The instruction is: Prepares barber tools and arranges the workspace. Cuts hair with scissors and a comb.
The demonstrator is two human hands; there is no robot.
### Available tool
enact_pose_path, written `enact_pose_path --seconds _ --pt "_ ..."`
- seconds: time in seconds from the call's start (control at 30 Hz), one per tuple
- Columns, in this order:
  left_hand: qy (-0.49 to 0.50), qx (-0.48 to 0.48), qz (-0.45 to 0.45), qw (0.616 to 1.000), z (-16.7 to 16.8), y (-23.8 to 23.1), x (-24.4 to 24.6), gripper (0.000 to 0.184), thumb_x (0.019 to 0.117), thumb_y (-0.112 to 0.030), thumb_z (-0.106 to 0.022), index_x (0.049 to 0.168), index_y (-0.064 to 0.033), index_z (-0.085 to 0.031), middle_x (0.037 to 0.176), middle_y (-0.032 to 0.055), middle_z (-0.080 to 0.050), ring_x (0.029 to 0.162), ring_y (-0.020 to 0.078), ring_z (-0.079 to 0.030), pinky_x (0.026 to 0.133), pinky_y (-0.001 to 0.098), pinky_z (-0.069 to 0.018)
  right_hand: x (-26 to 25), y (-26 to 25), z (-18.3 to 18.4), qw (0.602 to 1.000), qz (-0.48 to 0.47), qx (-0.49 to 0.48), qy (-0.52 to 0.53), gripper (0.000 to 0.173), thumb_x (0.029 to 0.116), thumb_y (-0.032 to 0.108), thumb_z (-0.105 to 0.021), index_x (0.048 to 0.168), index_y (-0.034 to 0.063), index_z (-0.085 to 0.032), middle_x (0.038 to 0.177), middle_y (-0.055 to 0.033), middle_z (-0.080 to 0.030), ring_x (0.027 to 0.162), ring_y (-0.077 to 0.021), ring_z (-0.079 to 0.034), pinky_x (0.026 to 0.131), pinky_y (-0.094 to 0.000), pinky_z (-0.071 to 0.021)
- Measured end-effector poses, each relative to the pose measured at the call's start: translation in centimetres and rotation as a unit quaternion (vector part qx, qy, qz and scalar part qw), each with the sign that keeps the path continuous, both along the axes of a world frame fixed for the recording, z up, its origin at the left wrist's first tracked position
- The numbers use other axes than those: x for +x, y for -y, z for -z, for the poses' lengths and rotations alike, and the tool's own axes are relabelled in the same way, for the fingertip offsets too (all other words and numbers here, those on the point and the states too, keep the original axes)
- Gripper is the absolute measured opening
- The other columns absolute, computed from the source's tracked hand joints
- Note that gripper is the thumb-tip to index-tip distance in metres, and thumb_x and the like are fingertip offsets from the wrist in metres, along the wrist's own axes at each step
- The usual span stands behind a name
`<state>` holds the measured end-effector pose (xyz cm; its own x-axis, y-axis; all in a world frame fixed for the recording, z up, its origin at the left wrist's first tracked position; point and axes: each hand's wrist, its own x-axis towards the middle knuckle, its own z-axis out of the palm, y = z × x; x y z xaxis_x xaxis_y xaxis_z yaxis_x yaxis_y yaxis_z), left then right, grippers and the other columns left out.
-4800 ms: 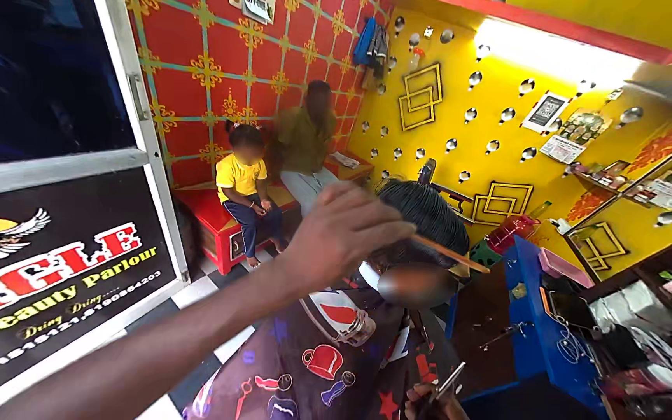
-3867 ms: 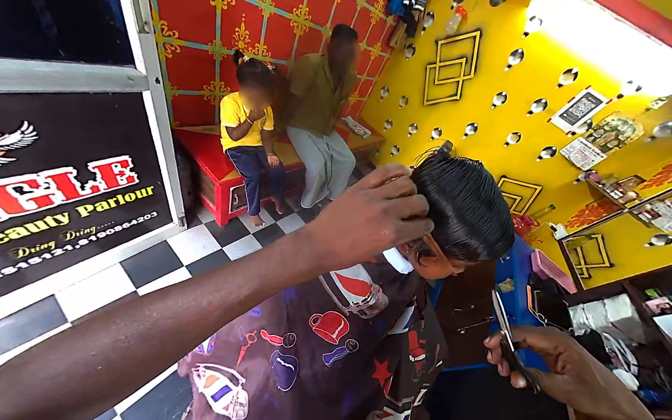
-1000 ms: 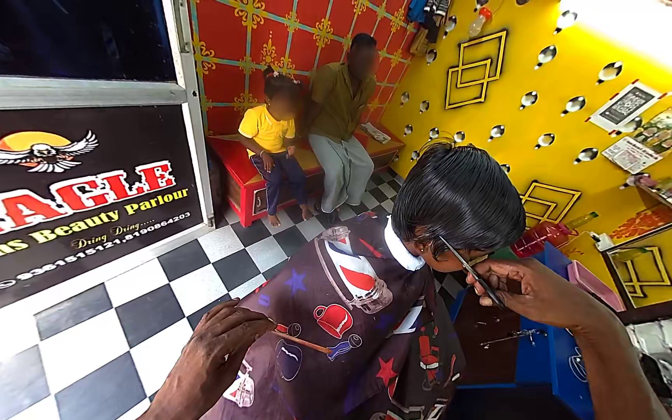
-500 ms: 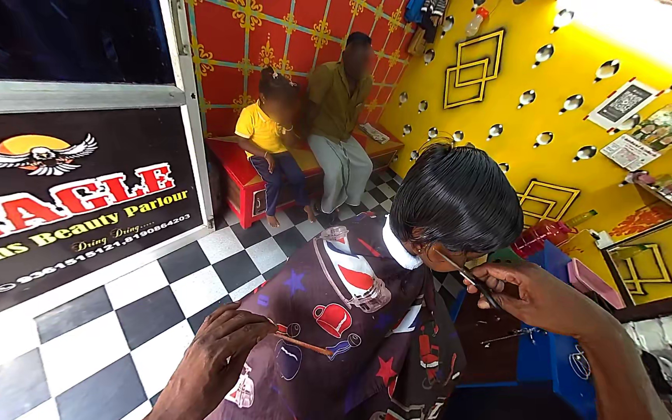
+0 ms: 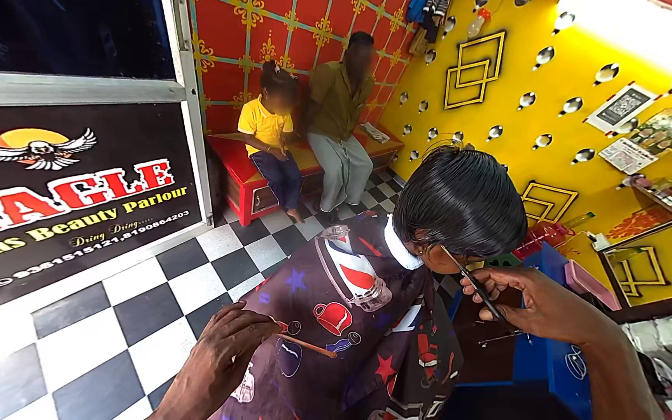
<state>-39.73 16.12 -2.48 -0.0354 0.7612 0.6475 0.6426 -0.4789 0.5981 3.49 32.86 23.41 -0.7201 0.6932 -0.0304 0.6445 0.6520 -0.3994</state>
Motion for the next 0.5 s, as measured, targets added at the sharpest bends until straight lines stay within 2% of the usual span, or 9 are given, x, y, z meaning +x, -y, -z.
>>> enact_pose_path --seconds 0.1,0.23,0.5 --pt "0.003 -0.001 -0.002 1.0 0.0 0.1 -0.1 0.029 0.1055 -0.031 -0.049 0.103 -0.026 -0.077 0.103 -0.0093 -0.075 0.106 0.0065 -0.068 0.113 0.0397 -0.0425 -0.7 0.1 -0.3 1.0 -0.003 -0.016 -0.012 0.048 0.0824 0.045 -0.078 0.123 0.0201 -0.071 0.106 0.0079 -0.075 0.091 -0.0067 -0.072 0.08 -0.0229 -0.0607" --pt "0.007 0.004 -0.008 1.0 0.2 0.2 -0.1 0.028 0.1053 -0.031 -0.05 0.102 -0.0251 -0.077 0.102 -0.0087 -0.075 0.106 0.0065 -0.068 0.113 0.0385 -0.0431 -1.4 0.3 -0.8 1.0 -0.011 -0.016 -0.012 0.047 0.0828 0.044 -0.077 0.123 0.0199 -0.072 0.105 0.0081 -0.075 0.088 -0.0057 -0.072 0.075 -0.0217 -0.0613" --pt "0.005 -0.003 -0.003 1.0 0.6 0.1 0.0 0.028 0.1046 -0.03 -0.05 0.102 -0.0252 -0.078 0.103 -0.0084 -0.075 0.106 0.0074 -0.069 0.113 0.0396 -0.0432 -2.9 0.7 -1.7 1.0 0.013 -0.012 0.001 0.041 0.0847 0.04 -0.076 0.121 0.0201 -0.073 0.103 0.0081 -0.075 0.084 -0.0061 -0.073 0.073 -0.023 -0.0622"
